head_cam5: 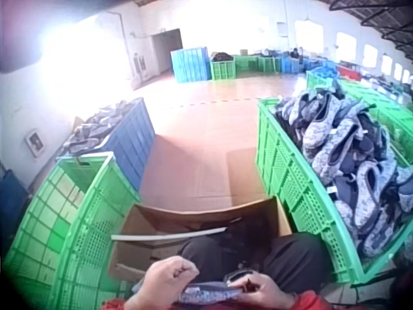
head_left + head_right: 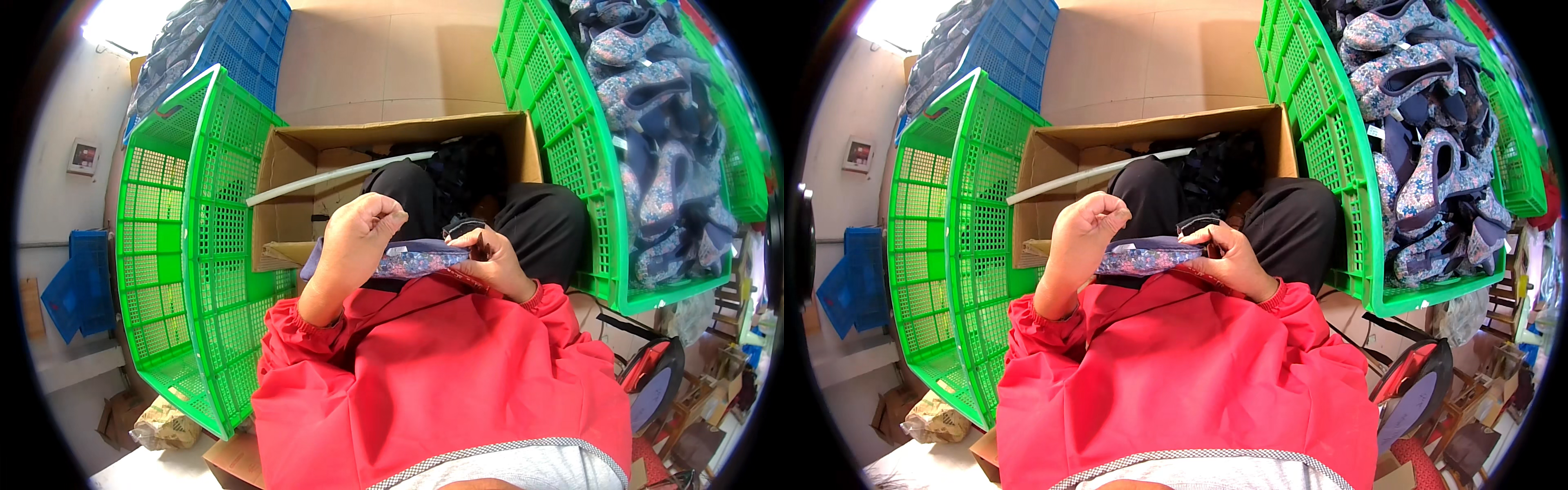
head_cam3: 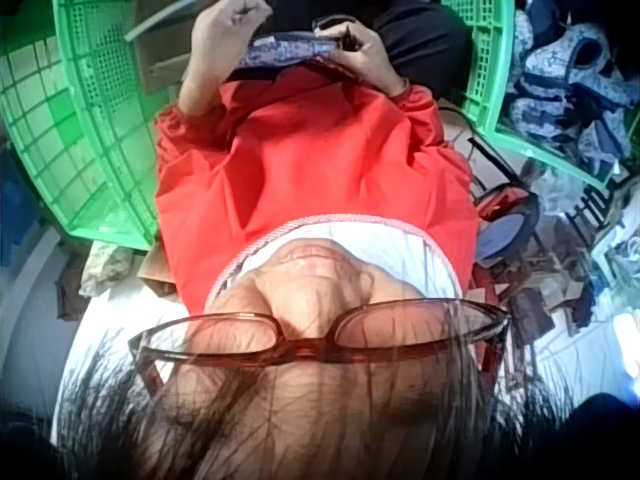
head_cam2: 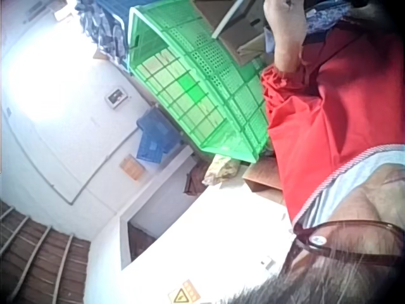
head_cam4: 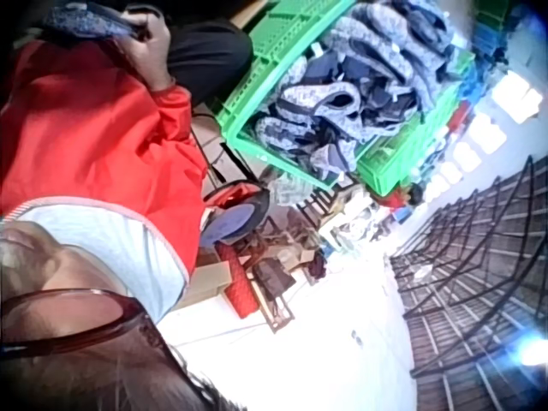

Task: The person sits on the floor and uses a small blade to trim loose threads and excess material from the edges of patterned slippers. They handle the slippers one at a time, picking them from a green crate, trimming them, and placing them into a cardboard box.

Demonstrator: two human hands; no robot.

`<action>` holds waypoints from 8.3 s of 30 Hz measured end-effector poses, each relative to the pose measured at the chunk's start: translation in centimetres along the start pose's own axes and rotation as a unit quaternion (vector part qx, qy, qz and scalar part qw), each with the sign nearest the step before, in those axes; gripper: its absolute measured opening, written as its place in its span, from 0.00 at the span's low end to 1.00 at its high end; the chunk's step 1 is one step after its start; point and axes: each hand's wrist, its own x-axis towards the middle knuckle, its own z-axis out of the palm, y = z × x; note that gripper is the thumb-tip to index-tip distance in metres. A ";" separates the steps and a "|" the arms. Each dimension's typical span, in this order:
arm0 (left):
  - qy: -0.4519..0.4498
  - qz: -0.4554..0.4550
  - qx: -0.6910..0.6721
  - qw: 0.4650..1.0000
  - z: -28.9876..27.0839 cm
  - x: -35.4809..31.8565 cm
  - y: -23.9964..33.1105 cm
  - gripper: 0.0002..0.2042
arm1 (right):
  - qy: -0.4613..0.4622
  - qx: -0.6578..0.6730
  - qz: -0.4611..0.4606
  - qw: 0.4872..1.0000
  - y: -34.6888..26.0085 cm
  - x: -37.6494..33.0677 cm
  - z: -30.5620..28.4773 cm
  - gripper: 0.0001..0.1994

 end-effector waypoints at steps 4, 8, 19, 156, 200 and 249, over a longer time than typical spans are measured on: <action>0.014 0.015 -0.013 1.000 -0.3 0.1 -0.3 0.05 | -0.001 0.037 0.007 0.999 0.2 0.0 0.0 0.14; 0.049 -0.005 0.010 0.999 -1.3 -0.3 0.4 0.04 | 0.002 0.076 0.034 0.997 1.0 -0.4 -0.1 0.15; 0.078 -0.015 -0.068 0.995 -1.9 -4.6 -1.4 0.04 | 0.103 0.088 0.156 0.978 -0.6 0.5 0.5 0.10; -0.012 0.107 0.378 0.920 5.7 1.5 -4.1 0.38 | 0.298 0.160 0.163 0.927 5.9 4.3 1.8 0.09; -0.172 0.216 0.287 0.917 6.8 6.9 -2.3 0.06 | 0.189 0.400 0.183 0.878 3.3 2.7 0.5 0.07; -0.201 0.282 0.265 0.900 6.2 5.3 -1.8 0.04 | 0.102 0.321 0.018 0.941 6.3 -0.4 1.0 0.14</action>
